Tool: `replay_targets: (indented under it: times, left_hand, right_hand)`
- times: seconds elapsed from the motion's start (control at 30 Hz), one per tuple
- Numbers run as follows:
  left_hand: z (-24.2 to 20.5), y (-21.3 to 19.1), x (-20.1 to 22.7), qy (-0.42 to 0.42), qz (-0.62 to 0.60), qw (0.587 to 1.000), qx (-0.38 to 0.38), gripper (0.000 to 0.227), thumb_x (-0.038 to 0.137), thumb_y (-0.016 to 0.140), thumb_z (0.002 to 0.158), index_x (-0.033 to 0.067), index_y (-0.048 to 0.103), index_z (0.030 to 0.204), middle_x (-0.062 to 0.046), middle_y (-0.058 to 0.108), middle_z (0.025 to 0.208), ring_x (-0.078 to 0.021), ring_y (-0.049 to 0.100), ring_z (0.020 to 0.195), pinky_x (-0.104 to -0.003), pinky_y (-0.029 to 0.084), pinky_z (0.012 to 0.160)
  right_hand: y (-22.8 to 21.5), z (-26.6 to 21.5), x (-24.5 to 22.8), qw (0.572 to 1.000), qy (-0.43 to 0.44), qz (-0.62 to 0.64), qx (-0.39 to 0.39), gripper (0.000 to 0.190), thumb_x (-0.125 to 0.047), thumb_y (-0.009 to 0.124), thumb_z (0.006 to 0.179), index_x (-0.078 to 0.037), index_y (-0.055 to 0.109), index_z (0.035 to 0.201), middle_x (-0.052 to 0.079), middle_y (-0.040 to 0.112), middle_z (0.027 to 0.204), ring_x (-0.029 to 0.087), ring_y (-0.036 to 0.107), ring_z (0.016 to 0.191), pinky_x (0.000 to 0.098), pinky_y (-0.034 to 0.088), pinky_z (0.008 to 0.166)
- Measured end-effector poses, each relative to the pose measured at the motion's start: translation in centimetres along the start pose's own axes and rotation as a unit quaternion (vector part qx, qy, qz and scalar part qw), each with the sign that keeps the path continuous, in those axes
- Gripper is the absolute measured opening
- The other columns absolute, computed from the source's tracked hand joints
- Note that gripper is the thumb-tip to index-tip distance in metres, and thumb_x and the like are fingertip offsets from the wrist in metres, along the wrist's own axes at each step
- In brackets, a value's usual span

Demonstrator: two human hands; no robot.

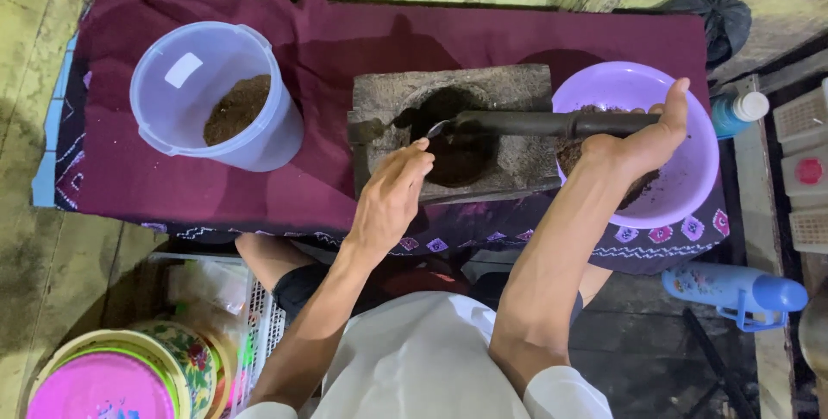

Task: Grinding dark brown material, likely coffee beans, in a stone mortar using a pestle and a spoon to reposition the grounds.

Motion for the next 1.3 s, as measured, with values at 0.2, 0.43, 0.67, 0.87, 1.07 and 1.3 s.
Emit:
replay_targets:
  times: [0.2, 0.43, 0.67, 0.87, 1.07, 1.3]
  left_hand:
    - [0.0, 1.6, 0.0, 0.035, -0.048, 0.992, -0.11, 0.029, -0.005, 0.066, 0.091, 0.0013, 0.07, 0.118, -0.009, 0.065, 0.135, -0.024, 0.065, 0.124, -0.035, 0.055, 0.103]
    - [0.1, 3.5, -3.5, 0.062, -0.14, 0.975, -0.16, 0.023, -0.005, 0.057, 0.098, 0.0078, 0.076, 0.103, -0.013, 0.063, 0.142, -0.0338, 0.06, 0.129, -0.043, 0.048, 0.111]
    - [1.4, 3.2, -2.3, 0.171, -0.039, 0.964, -0.2, 0.016, -0.008, 0.054, 0.099, -0.0023, 0.065, 0.089, -0.015, 0.068, 0.131, -0.0257, 0.061, 0.127, -0.039, 0.041, 0.12]
    - [1.3, 2.2, -0.4, 0.19, 0.028, 0.963, -0.188, 0.015, -0.003, 0.055, 0.101, 0.0006, 0.066, 0.091, -0.015, 0.069, 0.126, -0.0241, 0.062, 0.127, -0.038, 0.04, 0.12]
    - [2.3, -0.6, -1.6, 0.069, -0.013, 0.985, -0.157, 0.017, -0.004, 0.058, 0.098, 0.0079, 0.07, 0.099, -0.009, 0.073, 0.116, -0.0243, 0.069, 0.114, -0.039, 0.05, 0.11]
    - [4.5, -2.2, -3.5, -0.005, 0.075, 0.996, -0.048, 0.031, -0.014, 0.06, 0.088, -0.0029, 0.054, 0.117, -0.02, 0.074, 0.108, -0.0336, 0.074, 0.096, -0.042, 0.06, 0.085]
  right_hand:
    - [1.4, -1.6, 0.1, 1.0, 0.003, -0.011, -0.021, 0.014, -0.014, 0.068, 0.092, -0.002, 0.064, 0.088, 0.009, 0.067, 0.082, 0.022, 0.065, 0.066, 0.0349, 0.052, 0.064]
    - [0.6, 1.2, 1.1, 0.999, -0.016, 0.013, -0.031, 0.101, -0.012, 0.095, 0.082, 0.009, 0.031, 0.158, 0.03, 0.017, 0.162, 0.038, 0.017, 0.153, 0.0553, 0.01, 0.117]
    - [-1.6, 4.3, 1.9, 0.999, -0.024, 0.013, -0.026, 0.094, -0.002, 0.09, 0.085, 0.0, 0.034, 0.16, 0.027, 0.018, 0.165, 0.042, 0.023, 0.15, 0.0649, 0.018, 0.114]
    - [-2.7, 6.3, 2.5, 0.999, -0.027, -0.001, -0.037, 0.092, -0.002, 0.092, 0.085, -0.002, 0.038, 0.159, 0.027, 0.024, 0.165, 0.043, 0.03, 0.148, 0.0669, 0.027, 0.111]
    - [0.5, 2.0, 1.3, 0.996, -0.044, -0.016, -0.074, 0.053, 0.002, 0.089, 0.084, -0.009, 0.049, 0.118, 0.014, 0.038, 0.12, 0.028, 0.042, 0.11, 0.0493, 0.032, 0.087]
    - [11.8, -10.4, -2.8, 0.902, -0.141, -0.169, -0.371, 0.025, -0.003, 0.07, 0.101, -0.014, 0.052, 0.088, 0.0, 0.053, 0.077, 0.012, 0.056, 0.068, 0.029, 0.049, 0.063]
Point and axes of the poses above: each hand's wrist, its own z-axis towards the middle knuckle, its own y-axis out of the palm, x = y × z, the point moved 10 cm from there along z, towards the middle knuckle
